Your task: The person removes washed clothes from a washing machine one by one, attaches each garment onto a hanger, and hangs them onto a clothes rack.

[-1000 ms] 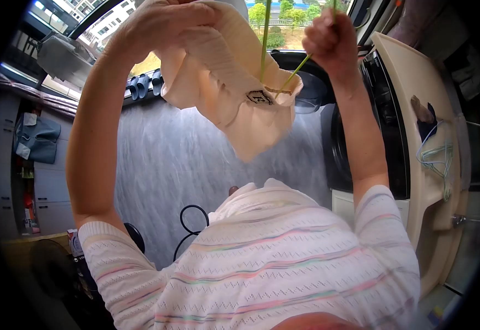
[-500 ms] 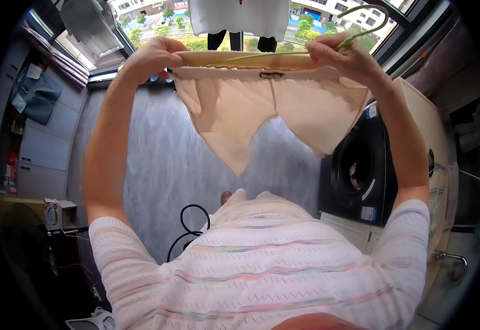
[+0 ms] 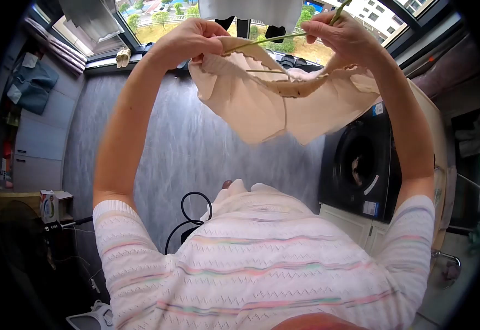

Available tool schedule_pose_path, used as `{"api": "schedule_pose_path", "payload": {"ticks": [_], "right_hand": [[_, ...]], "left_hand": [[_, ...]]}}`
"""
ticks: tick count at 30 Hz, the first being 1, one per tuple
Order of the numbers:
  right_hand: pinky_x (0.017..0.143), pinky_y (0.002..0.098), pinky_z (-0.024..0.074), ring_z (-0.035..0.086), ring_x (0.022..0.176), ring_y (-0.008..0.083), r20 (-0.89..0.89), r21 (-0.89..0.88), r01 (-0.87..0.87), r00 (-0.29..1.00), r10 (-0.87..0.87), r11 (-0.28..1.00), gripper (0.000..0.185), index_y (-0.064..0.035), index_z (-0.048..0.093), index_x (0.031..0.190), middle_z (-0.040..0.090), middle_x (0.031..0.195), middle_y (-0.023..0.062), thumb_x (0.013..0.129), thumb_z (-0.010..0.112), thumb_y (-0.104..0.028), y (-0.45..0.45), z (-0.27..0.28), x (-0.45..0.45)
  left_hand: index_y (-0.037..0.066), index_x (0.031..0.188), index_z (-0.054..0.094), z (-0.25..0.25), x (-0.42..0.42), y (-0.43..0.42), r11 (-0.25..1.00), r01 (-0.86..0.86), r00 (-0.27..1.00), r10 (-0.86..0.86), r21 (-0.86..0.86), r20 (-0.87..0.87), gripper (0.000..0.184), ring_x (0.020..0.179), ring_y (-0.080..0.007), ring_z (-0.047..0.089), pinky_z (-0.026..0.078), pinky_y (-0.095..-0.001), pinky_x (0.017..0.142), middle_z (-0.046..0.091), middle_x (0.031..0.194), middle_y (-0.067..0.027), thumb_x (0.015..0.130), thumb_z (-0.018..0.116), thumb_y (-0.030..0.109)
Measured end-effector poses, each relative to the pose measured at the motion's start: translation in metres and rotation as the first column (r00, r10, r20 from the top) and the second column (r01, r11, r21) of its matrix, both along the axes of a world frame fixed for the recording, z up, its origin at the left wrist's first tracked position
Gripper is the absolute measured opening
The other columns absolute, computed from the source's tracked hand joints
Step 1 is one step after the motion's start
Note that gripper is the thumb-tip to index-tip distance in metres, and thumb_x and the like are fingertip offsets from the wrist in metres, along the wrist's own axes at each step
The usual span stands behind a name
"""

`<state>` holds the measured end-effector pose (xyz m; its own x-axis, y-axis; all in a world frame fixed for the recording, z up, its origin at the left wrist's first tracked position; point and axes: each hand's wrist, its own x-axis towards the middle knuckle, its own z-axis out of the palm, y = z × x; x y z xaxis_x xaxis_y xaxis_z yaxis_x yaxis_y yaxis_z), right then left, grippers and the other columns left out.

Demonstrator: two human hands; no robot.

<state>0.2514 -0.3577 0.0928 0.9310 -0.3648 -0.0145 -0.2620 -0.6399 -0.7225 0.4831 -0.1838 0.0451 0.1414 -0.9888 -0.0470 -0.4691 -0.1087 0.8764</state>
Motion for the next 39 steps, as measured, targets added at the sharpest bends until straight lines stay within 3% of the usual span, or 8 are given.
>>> {"api": "schedule_pose_path", "payload": {"ticks": [4,16,19,20,24,25,26,39], "right_hand": [[0.033,0.0231,0.0174,0.025,0.035,0.0046,-0.029,0.117,0.176,0.984,-0.173,0.977,0.025,-0.006,0.062,0.073,0.031,0.042,-0.0073,0.086,0.054,-0.027,0.008,0.018,0.002],[0.035,0.0226,0.0149,0.023,0.037,0.0046,0.049,0.317,0.236,0.963,-0.264,0.919,0.03,-0.0004,0.057,0.075,0.031,0.046,-0.0056,0.085,0.058,-0.028,0.0,0.064,0.004],[0.033,0.0214,0.0199,0.026,0.036,0.0055,0.099,0.359,0.168,0.971,-0.216,0.918,0.032,0.0014,0.057,0.08,0.029,0.044,-0.006,0.083,0.059,-0.031,-0.004,0.075,0.006],[0.043,0.02,0.0378,0.044,0.046,0.0083,0.143,0.246,0.077,0.983,-0.115,0.966,0.038,0.002,0.057,0.092,0.045,0.053,-0.0021,0.08,0.062,-0.034,-0.014,0.077,0.002],[0.081,0.0257,0.0427,0.055,0.094,0.0137,0.271,0.214,-0.123,0.96,0.062,0.969,0.05,-0.0039,0.052,0.113,0.06,0.101,0.007,0.074,0.069,-0.03,-0.03,0.074,-0.046],[0.065,0.0197,0.0458,0.056,0.075,0.0065,0.252,-0.158,-0.042,0.964,0.081,0.987,0.033,-0.0042,0.061,0.097,0.062,0.084,0.0005,0.084,0.058,-0.034,-0.077,0.035,-0.062],[0.074,0.0216,0.047,0.056,0.086,0.0074,0.154,0.114,-0.057,0.987,0.039,0.992,0.04,-0.004,0.058,0.105,0.061,0.092,0.0007,0.081,0.061,-0.036,-0.071,0.027,-0.067],[0.068,0.0194,0.0469,0.056,0.075,0.0047,0.515,0.39,0.003,0.829,-0.221,0.921,0.033,-0.0036,0.063,0.096,0.063,0.083,0.0003,0.085,0.055,-0.033,-0.077,0.013,-0.075]], "left_hand": [[0.008,0.106,0.061,0.017,0.011,-0.002,0.981,0.157,0.986,-0.15,-0.113,0.066,0.048,0.09,-0.014,0.058,0.045,-0.0256,0.083,0.061,0.098,-0.0042,0.068,0.073,0.034],[0.002,0.088,0.063,0.05,0.008,-0.012,0.955,-0.005,1.0,0.0,-0.295,-0.015,0.011,0.071,-0.0037,0.052,0.042,-0.0177,0.062,0.059,0.077,0.0029,0.081,0.06,0.01],[0.003,0.086,0.062,0.062,-0.001,-0.008,0.937,-0.088,0.949,0.182,-0.338,0.258,0.01,0.07,-0.0035,0.051,0.042,-0.0189,0.061,0.058,0.076,0.0035,0.082,0.059,0.012],[0.003,0.084,0.062,0.059,0.008,-0.011,0.909,-0.052,0.989,0.104,-0.414,0.102,0.011,0.069,-0.0036,0.05,0.042,-0.0196,0.062,0.057,0.074,0.0036,0.083,0.058,0.013],[0.005,0.093,0.064,0.043,0.069,0.003,0.873,-0.081,0.987,0.136,-0.48,0.082,0.017,0.075,-0.0065,0.055,0.044,-0.02,0.068,0.061,0.082,0.0014,0.082,0.06,0.017],[0.005,0.095,0.064,0.048,0.078,0.007,0.859,-0.104,0.978,0.181,-0.502,0.107,0.019,0.076,-0.0065,0.055,0.044,-0.0196,0.069,0.061,0.082,0.0017,0.082,0.061,0.018],[0.005,0.097,0.064,0.058,0.083,0.01,0.835,-0.128,0.963,0.234,-0.535,0.134,0.021,0.077,-0.0065,0.055,0.044,-0.0193,0.071,0.061,0.083,0.002,0.081,0.063,0.019],[0.001,0.087,0.065,0.06,0.073,0.042,0.783,-0.279,0.959,0.253,-0.556,-0.125,0.016,0.067,-0.0029,0.05,0.042,-0.0181,0.061,0.059,0.074,0.0035,0.082,0.06,0.016]]}}
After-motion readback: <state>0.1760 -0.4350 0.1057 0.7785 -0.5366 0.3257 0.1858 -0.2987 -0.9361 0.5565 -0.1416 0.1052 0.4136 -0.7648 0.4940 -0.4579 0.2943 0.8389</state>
